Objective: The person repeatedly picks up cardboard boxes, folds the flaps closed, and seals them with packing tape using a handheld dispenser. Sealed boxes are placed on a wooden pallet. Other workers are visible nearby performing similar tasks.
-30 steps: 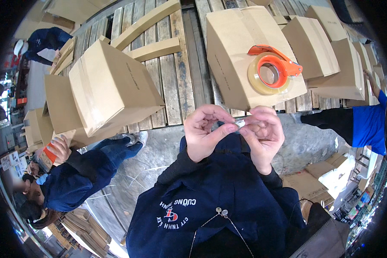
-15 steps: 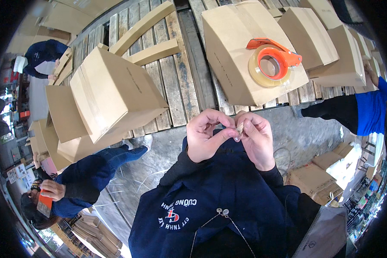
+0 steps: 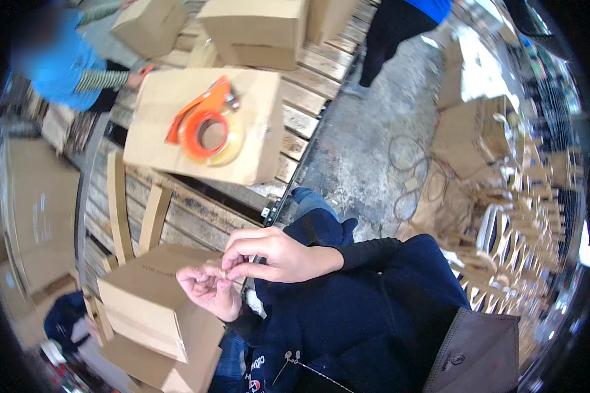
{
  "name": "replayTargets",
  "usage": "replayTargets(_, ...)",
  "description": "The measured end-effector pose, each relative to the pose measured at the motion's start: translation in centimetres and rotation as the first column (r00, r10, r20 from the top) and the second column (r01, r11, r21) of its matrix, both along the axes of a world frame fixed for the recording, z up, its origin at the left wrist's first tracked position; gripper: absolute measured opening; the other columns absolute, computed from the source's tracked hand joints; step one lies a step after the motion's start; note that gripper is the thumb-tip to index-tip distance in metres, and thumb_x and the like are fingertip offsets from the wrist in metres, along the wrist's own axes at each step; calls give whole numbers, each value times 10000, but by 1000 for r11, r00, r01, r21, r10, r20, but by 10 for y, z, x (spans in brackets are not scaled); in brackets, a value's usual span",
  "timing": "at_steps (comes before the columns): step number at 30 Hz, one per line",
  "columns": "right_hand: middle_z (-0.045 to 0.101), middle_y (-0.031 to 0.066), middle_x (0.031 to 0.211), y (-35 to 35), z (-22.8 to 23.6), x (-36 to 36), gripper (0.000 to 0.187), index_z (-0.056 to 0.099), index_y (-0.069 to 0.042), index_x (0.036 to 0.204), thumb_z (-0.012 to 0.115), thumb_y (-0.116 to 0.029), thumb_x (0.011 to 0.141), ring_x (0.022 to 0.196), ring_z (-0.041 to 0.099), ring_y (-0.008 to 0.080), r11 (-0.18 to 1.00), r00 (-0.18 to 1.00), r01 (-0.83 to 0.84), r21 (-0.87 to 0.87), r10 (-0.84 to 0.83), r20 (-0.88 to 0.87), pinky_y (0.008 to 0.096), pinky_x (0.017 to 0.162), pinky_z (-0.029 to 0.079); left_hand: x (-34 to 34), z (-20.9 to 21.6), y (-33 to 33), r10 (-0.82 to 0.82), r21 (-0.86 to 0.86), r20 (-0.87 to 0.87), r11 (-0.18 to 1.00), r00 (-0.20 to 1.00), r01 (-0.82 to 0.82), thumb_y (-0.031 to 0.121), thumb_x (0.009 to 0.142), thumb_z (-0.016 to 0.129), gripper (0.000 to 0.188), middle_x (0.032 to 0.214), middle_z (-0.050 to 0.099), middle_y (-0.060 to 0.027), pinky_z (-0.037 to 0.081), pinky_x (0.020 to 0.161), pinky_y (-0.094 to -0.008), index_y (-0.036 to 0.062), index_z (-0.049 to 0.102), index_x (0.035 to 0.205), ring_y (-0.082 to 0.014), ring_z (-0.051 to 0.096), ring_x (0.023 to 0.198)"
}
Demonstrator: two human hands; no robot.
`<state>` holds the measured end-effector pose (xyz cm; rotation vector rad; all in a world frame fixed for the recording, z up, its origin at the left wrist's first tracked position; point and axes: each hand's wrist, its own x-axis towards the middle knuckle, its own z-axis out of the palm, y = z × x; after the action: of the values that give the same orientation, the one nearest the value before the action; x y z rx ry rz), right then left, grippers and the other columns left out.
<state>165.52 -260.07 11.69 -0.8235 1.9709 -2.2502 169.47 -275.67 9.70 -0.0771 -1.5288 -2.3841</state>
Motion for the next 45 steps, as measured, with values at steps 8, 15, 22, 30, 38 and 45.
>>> replayTargets(8, 587, 59, 803, 37, -6, 29, 146, 578, 13, 910, 591, -133, 906, 773, 542, 131, 913, 923, -137, -385, 259, 285, 290, 715, 439, -20, -2, 24, -209, -337, 31, 918, 977, 207, 78, 835, 690, 208, 770, 589, -102, 462, 662, -275, 19, 499, 894, -157, 554, 687)
replayTargets(15, 581, 101, 768, 44, -15, 49, 128, 578, 16, 866, 616, -107, 865, 703, 591, 233, 880, 885, 457, -129, -435, 168, 330, 625, 465, -15, -6, 48, -153, -504, -98, 860, 983, 84, 150, 826, 709, 199, 828, 618, -105, 461, 667, -271, -18, 615, 879, -175, 582, 739)
replayTargets(22, 647, 71, 771, 47, -14, 55, 131, 645, -2, 855, 725, -91, 802, 707, 640, 121, 867, 844, 496, -37, -472, 253, 245, 629, 511, -6, -7, 41, -258, -295, 97, 915, 961, 275, -61, 729, 735, 171, 829, 647, -116, 502, 680, -252, -21, 632, 859, -156, 617, 747)
replayTargets(30, 639, 108, 849, 17, -28, 49, 214, 693, -25, 938, 745, -33, 730, 744, 624, 243, 827, 854, 505, 247, -439, -278, 313, 635, 502, 19, -25, 30, -149, 37, 266, 989, 952, 144, -71, 841, 629, 115, 883, 678, -110, 534, 767, -262, -33, 599, 945, -154, 661, 816)
replayTargets(38, 562, 108, 1077, -9, -39, 25, 315, 684, -129, 1063, 733, -115, 752, 941, 556, 265, 590, 933, 214, 779, 113, -342, 339, 683, 486, 49, -97, -19, -134, 263, 448, 965, 884, 13, -37, 853, 638, 164, 846, 683, -80, 528, 670, -243, 19, 557, 984, -126, 653, 744)
replayTargets(45, 569, 116, 1142, 8, -15, -77, 317, 687, -85, 1091, 715, -86, 775, 1049, 560, 259, 609, 772, 561, 561, -140, -620, 377, 898, 453, 191, -251, -74, 741, -817, 565, 441, 363, 372, 408, 828, 657, 309, 684, 639, -171, 524, 610, -410, 103, 681, 871, -293, 680, 694)
